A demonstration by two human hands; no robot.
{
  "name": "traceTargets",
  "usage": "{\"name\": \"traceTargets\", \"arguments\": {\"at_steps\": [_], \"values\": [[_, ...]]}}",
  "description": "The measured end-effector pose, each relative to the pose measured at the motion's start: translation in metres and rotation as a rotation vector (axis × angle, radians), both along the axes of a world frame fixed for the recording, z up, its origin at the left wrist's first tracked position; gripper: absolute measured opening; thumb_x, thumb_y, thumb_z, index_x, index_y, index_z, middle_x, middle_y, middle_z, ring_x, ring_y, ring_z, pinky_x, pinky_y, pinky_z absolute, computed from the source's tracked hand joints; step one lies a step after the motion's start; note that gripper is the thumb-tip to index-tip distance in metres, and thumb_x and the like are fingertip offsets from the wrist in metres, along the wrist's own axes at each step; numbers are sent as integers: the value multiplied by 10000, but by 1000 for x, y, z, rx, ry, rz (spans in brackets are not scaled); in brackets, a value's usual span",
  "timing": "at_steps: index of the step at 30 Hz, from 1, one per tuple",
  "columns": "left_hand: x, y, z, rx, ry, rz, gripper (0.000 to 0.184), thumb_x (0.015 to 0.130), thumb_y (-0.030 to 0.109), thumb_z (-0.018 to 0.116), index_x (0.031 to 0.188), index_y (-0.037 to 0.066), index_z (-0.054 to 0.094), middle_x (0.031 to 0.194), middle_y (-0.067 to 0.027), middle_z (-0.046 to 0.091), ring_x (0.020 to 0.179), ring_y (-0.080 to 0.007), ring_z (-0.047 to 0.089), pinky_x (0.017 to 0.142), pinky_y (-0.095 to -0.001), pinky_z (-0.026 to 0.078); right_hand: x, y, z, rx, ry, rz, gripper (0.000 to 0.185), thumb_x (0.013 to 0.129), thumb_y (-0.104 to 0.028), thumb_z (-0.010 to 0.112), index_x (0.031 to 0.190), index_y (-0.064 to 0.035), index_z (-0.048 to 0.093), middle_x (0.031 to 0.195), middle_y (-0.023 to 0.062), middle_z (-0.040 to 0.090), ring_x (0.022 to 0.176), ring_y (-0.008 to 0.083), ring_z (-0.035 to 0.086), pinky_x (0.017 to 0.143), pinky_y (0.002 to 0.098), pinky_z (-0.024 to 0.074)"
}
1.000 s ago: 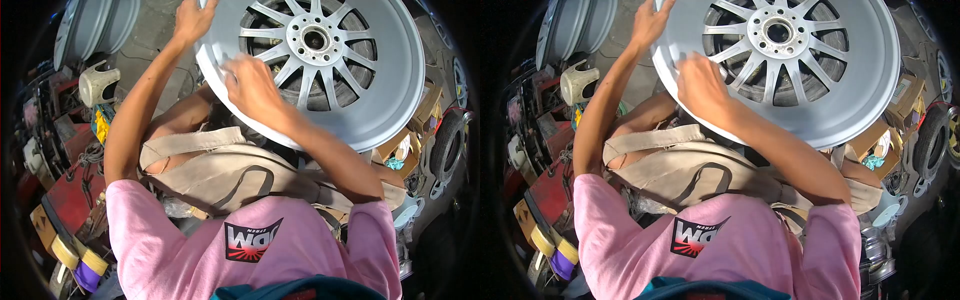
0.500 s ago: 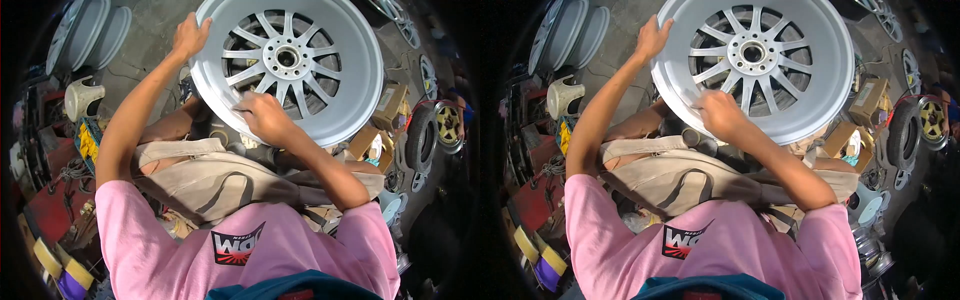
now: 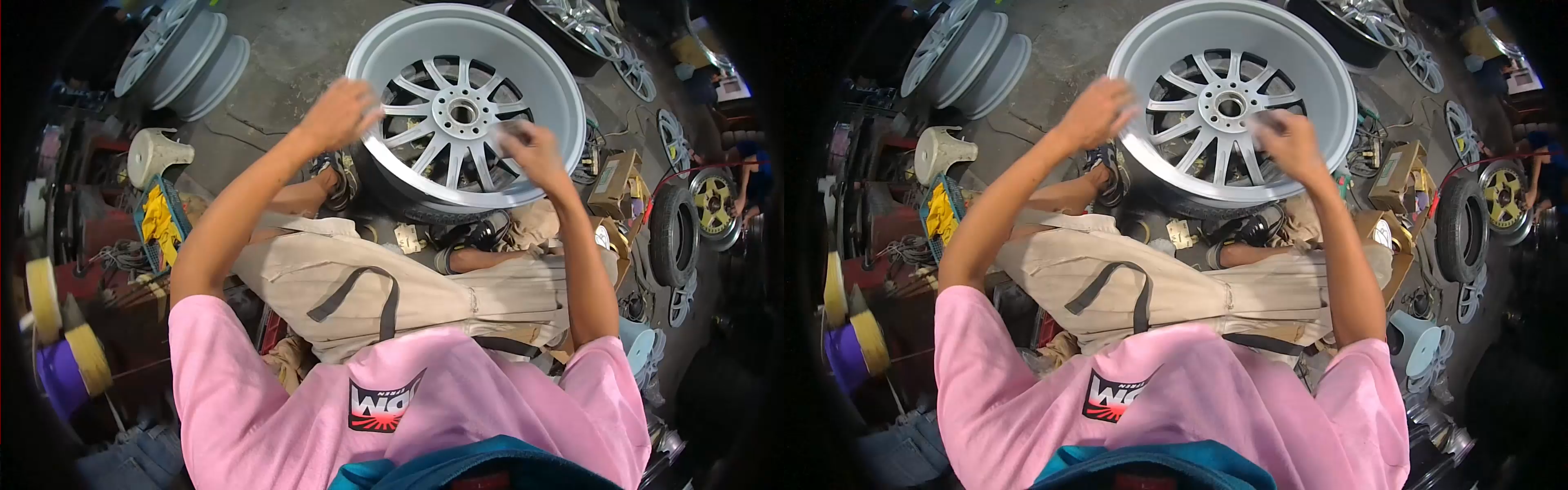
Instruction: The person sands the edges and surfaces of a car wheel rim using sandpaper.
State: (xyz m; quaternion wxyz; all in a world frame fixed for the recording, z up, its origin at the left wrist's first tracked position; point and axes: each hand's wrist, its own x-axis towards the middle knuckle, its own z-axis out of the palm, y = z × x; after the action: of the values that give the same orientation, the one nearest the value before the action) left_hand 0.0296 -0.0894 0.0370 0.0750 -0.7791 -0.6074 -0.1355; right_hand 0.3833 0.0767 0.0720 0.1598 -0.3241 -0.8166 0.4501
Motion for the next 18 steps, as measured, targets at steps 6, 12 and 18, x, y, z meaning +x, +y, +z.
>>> {"name": "traceTargets", "arguments": {"at_steps": [6,12,18], "values": [[110,-13,20,-702,-26,126,929,1002,744,306,941,-61,766,983,-275,734,1063,-413,688,1061,-486,460,61,-27,21,-209,122,-182,217,937,-85,659,1082,62,728,912,50,745,787,77,658,743,255,541],[242,12,7,-654,-395,12,777,1007,670,435,1168,-60,646,1037,-310,706,1035,-457,680,928,-510,525,92,-66,39,-107,89,-170,196,936,-89,675,1066,49,725,878,24,728,780,65,622,736,258,529],[136,-47,9,-357,-38,-183,511,807,187,778,1262,46,592,1194,-193,612,1165,-383,586,974,-473,504,146,-61,39,-69,173,-195,199,955,-103,672,1082,41,725,861,10,720,762,62,621,709,250,522]]}}
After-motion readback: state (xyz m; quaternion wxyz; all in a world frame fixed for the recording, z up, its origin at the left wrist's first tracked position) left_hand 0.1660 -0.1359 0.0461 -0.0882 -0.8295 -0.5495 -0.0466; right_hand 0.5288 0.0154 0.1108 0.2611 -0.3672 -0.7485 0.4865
